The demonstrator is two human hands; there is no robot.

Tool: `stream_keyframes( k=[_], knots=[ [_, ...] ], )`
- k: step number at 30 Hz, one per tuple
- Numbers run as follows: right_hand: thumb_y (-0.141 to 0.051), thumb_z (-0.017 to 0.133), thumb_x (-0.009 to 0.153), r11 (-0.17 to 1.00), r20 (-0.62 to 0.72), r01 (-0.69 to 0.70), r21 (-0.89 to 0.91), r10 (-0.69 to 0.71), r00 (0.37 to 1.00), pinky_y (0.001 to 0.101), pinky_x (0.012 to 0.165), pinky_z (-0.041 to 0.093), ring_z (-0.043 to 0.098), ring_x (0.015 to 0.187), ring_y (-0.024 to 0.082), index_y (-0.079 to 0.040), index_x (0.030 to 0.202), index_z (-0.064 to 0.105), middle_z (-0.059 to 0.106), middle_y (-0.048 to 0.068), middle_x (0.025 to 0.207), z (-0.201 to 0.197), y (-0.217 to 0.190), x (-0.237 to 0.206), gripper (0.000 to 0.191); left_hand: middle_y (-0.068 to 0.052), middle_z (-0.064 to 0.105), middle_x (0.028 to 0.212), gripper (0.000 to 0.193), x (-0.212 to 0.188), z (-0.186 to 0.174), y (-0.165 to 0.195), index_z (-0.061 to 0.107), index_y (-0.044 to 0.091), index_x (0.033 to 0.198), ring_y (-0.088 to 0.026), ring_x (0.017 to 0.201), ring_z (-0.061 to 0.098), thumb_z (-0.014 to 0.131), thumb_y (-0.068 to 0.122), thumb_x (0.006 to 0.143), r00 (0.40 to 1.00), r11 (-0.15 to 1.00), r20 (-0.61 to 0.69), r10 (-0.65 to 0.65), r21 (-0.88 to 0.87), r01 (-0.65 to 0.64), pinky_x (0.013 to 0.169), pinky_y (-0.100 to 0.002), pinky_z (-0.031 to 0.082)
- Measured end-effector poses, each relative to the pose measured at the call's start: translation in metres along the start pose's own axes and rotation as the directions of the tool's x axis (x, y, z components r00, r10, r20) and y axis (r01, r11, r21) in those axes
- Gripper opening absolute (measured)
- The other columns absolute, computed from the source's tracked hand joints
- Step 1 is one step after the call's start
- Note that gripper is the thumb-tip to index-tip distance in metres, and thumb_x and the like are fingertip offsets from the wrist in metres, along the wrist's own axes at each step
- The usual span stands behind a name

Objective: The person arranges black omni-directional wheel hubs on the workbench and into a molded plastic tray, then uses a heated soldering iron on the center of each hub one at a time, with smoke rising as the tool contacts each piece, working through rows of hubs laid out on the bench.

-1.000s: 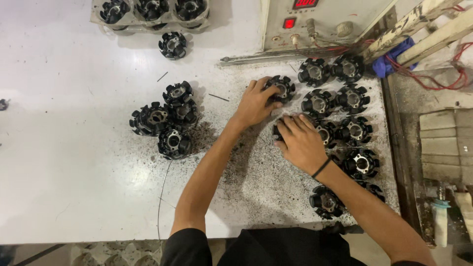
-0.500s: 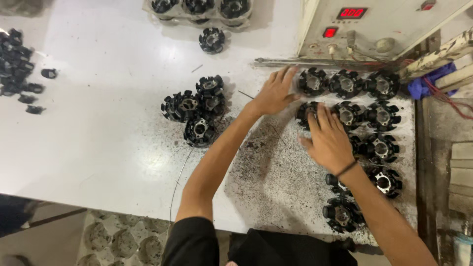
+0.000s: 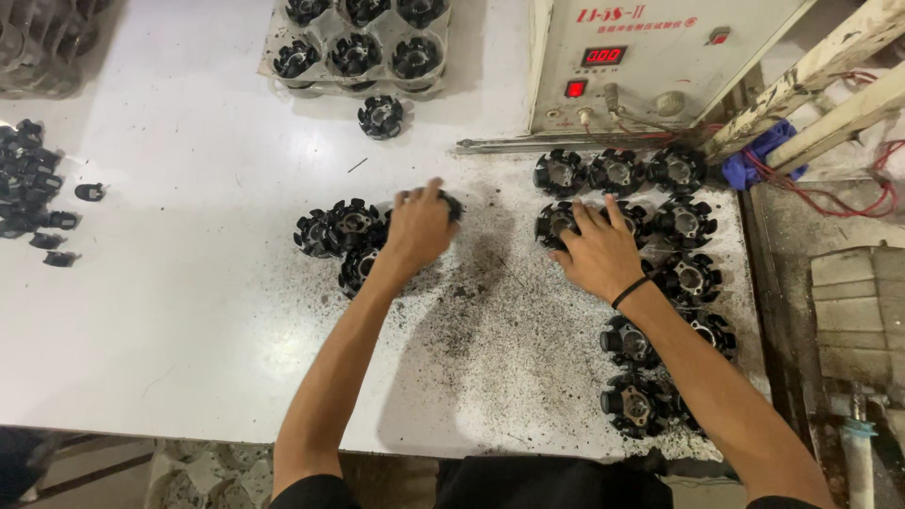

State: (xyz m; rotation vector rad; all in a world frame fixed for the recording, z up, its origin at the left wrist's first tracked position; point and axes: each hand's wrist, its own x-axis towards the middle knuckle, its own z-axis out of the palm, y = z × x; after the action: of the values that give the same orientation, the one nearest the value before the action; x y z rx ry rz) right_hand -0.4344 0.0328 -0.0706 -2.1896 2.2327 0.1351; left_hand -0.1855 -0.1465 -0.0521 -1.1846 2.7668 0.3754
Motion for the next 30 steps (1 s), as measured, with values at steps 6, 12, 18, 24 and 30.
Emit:
stream_keyframes(
  k=[6, 12, 18, 24, 30],
  knots=[
    [-0.031, 0.067, 0.074, 0.971, 0.009, 0.081, -0.226, -0.081, 0.997, 0.0517, 0.121, 0.017, 0.041, 0.144, 0.033, -0.009, 0.135, 0.061, 0.04, 0.023, 0.156, 0.002, 0.0, -0.009, 0.065, -0.009, 0.047, 0.157, 0.047, -0.047, 0.04, 0.088, 0.069, 0.027, 0.125, -0.031, 0.148, 0.037, 0.067, 0.007, 0.082, 0.717, 0.718, -0.073, 0.694, -0.012, -0.696, 0.126, -0.051, 0.026],
    [-0.04, 0.062, 0.093, 0.963, -0.119, 0.146, 0.224, -0.121, 0.985, 0.055, 0.119, 0.023, 0.048, 0.135, 0.035, -0.004, 0.125, 0.064, 0.049, 0.024, 0.147, 0.009, -0.033, -0.102, 0.049, -0.026, 0.05, 0.149, 0.051, -0.039, 0.034, 0.02, 0.064, 0.004, 0.128, -0.043, 0.139, 0.044, 0.071, 0.033, 0.087, 0.966, 0.986, -0.232, 0.113, 0.144, -0.081, 0.119, -0.061, 0.029],
    [-0.035, 0.065, 0.088, 0.987, -0.158, 0.073, 0.145, -0.05, 0.986, 0.0493, 0.122, 0.028, 0.049, 0.136, 0.035, -0.001, 0.12, 0.068, 0.054, 0.022, 0.142, 0.003, -0.04, -0.091, 0.047, -0.021, 0.056, 0.142, 0.022, -0.05, 0.023, -0.007, 0.074, 0.002, 0.107, -0.037, 0.135, 0.05, 0.063, 0.013, 0.092, 0.991, 0.908, -0.119, -0.067, 0.404, 0.11, 0.122, -0.056, 0.027],
    [-0.029, 0.065, 0.088, 0.995, -0.161, 0.059, 0.079, -0.046, 0.986, 0.0496, 0.122, 0.026, 0.046, 0.138, 0.035, -0.004, 0.121, 0.067, 0.053, 0.022, 0.144, -0.005, -0.038, -0.082, 0.041, -0.022, 0.046, 0.153, 0.036, -0.094, 0.005, 0.031, 0.075, -0.001, 0.102, -0.041, 0.139, 0.039, 0.07, 0.028, 0.08, 0.934, 0.936, -0.057, 0.353, 0.0, -0.353, 0.113, -0.06, 0.026],
    [-0.023, 0.062, 0.086, 0.994, -0.109, 0.101, 0.046, -0.096, 0.989, 0.0493, 0.122, 0.026, 0.046, 0.141, 0.032, -0.005, 0.128, 0.065, 0.052, 0.02, 0.149, -0.013, -0.04, -0.104, 0.046, -0.021, 0.052, 0.146, 0.027, -0.138, 0.05, 0.103, 0.076, 0.008, 0.105, -0.037, 0.134, 0.052, 0.076, 0.017, 0.079, 0.716, 0.69, -0.138, 0.684, -0.198, -0.697, 0.109, -0.052, 0.043]
  ],
)
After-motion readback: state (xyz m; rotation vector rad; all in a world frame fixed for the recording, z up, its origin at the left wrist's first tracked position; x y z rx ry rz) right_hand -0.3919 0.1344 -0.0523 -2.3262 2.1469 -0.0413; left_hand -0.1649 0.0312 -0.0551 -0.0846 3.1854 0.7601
